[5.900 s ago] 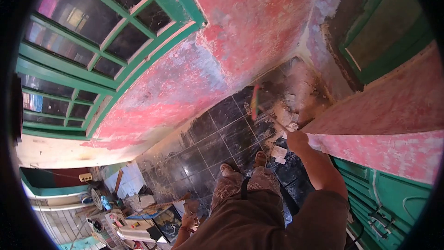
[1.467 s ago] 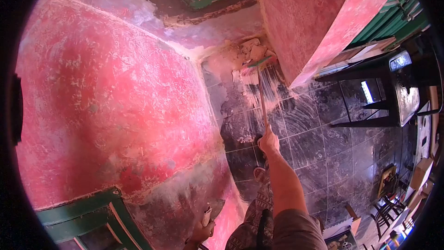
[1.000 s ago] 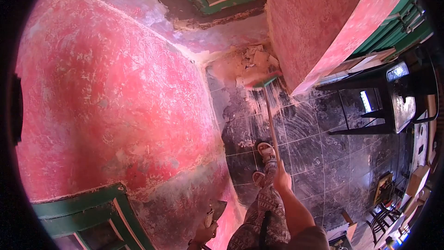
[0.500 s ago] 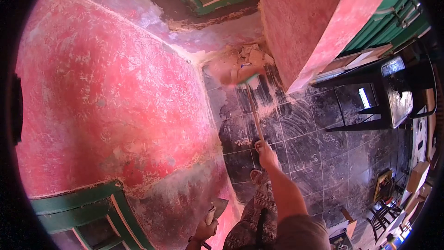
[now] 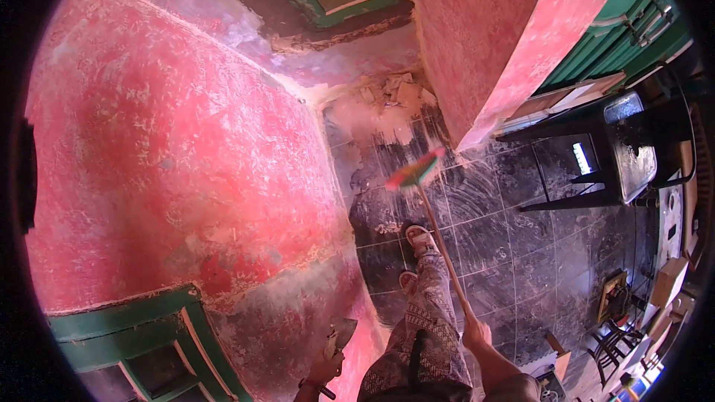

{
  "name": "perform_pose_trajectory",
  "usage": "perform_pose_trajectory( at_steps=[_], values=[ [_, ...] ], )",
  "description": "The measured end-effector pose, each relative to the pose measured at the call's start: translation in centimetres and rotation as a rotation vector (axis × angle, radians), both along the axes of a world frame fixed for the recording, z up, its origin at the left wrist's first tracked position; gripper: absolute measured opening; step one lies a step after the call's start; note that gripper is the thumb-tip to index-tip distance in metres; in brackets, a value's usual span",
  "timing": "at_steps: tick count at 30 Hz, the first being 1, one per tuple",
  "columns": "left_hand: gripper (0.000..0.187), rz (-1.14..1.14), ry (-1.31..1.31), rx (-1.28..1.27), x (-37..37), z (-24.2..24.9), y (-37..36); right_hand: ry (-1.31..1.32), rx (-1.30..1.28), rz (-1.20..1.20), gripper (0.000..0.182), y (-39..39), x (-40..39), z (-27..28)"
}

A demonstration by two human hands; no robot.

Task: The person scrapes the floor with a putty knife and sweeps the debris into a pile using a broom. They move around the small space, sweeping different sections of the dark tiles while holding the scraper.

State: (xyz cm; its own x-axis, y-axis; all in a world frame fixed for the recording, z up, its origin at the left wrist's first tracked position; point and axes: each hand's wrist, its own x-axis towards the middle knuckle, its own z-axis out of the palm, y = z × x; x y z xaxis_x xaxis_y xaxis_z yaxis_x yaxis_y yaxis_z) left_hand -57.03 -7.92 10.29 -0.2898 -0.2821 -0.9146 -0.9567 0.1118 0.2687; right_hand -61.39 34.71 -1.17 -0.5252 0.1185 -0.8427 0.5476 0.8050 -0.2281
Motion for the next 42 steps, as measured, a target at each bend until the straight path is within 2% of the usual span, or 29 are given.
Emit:
perform_pose_trajectory(
  at_steps=[2, 3, 6, 8, 10, 11, 12, 14, 16, 19, 21, 22, 24, 25, 28, 30, 32, 33, 36, 37, 39, 40, 42],
  values=[
    [0.023, 0.001, 0.008, 0.035, 1.0, -1.0, 0.1, -0.029, 0.023, -0.002, 0.055, 1.7, 3.2, 2.4],
    [0.024, 0.001, 0.014, 0.053, 1.6, -1.7, 0.1, -0.048, 0.048, -0.006, 0.054, 1.9, 4.6, 1.8],
    [0.024, -0.064, 0.03, 0.039, 3.0, -3.7, -0.1, -0.076, 0.078, -0.014, 0.055, 1.1, 5.4, -1.6],
    [0.024, -0.088, 0.023, 0.038, 2.6, -4.3, -0.2, 0.045, 0.008, -0.062, 0.055, -0.6, 3.6, -6.8],
    [0.023, -0.109, 0.056, 0.023, 2.2, -3.5, -0.1, 0.01, -0.02, -0.131, 0.062, -3.1, -2.4, -7.8],
    [0.021, -0.121, 0.107, 0.014, 1.2, -2.8, 0.3, 0.082, -0.009, -0.1, 0.052, -3.9, -4.5, -8.6],
    [0.02, -0.13, 0.163, 0.003, 0.3, -2.2, 0.6, 0.102, -0.044, -0.151, 0.056, -4.6, -7.8, -8.5],
    [0.017, -0.031, 0.149, 0.085, -1.0, -1.1, 0.6, 0.249, -0.084, -0.156, 0.052, -5.7, -12.7, -11.5],
    [0.015, 0.015, 0.141, 0.123, -1.5, -0.1, 1.1, 0.307, -0.115, -0.164, 0.046, -6.3, -18.7, -12.1],
    [0.013, -0.008, 0.146, 0.089, -1.7, 1.1, 0.8, 0.342, -0.059, -0.145, 0.047, -6.5, -22.2, -6.7],
    [0.013, -0.007, 0.156, 0.057, -0.8, 1.2, 0.5, 0.351, -0.052, -0.135, 0.046, -5.5, -19.1, -7.1],
    [0.014, -0.037, 0.144, 0.015, -0.9, 2.0, 0.7, 0.334, -0.05, -0.123, 0.046, -4.9, -16.6, -7.3],
    [0.015, -0.091, 0.115, -0.069, -1.4, 4.2, 1.6, 0.384, -0.12, -0.201, 0.046, -3.9, -10.8, -4.3],
    [0.015, -0.058, 0.113, -0.051, -0.9, 4.0, 1.5, 0.373, -0.118, -0.18, 0.046, -3.1, -7.1, -5.3],
    [0.018, 0.007, 0.108, -0.017, 2.1, 2.1, 0.5, 0.122, -0.005, -0.075, 0.049, -1.8, 0.3, -4.2],
    [0.019, 0.011, 0.115, -0.022, 4.3, 0.0, -0.3, 0.009, 0.043, -0.067, 0.05, -1.9, 1.0, -3.3],
    [0.021, -0.112, 0.143, -0.086, 7.8, -3.8, -2.1, -0.022, 0.071, -0.078, 0.051, -2.9, 0.0, -5.5],
    [0.021, -0.174, 0.154, -0.12, 8.9, -4.7, -2.7, 0.009, 0.046, -0.07, 0.053, -3.8, -1.8, -7.2],
    [0.023, -0.029, 0.055, 0.011, 4.9, -0.6, -0.2, 0.2, -0.062, -0.092, 0.067, -6.5, -11.9, -10.5],
    [0.023, -0.049, 0.047, 0.002, 4.0, 0.0, 0.4, 0.301, -0.091, -0.058, 0.063, -7.7, -16.4, -11.6],
    [0.023, -0.092, 0.035, -0.029, 2.8, 0.9, 0.6, 0.322, -0.082, -0.123, 0.047, -10.2, -25.3, -10.7],
    [0.022, -0.059, 0.045, -0.051, 2.9, 1.3, 0.5, 0.36, -0.094, -0.136, 0.043, -11.0, -27.3, -11.1],
    [0.021, 0.004, 0.084, -0.08, 2.3, 1.4, 0.4, 0.376, -0.089, -0.078, 0.049, -11.3, -27.1, -10.1]
  ],
)
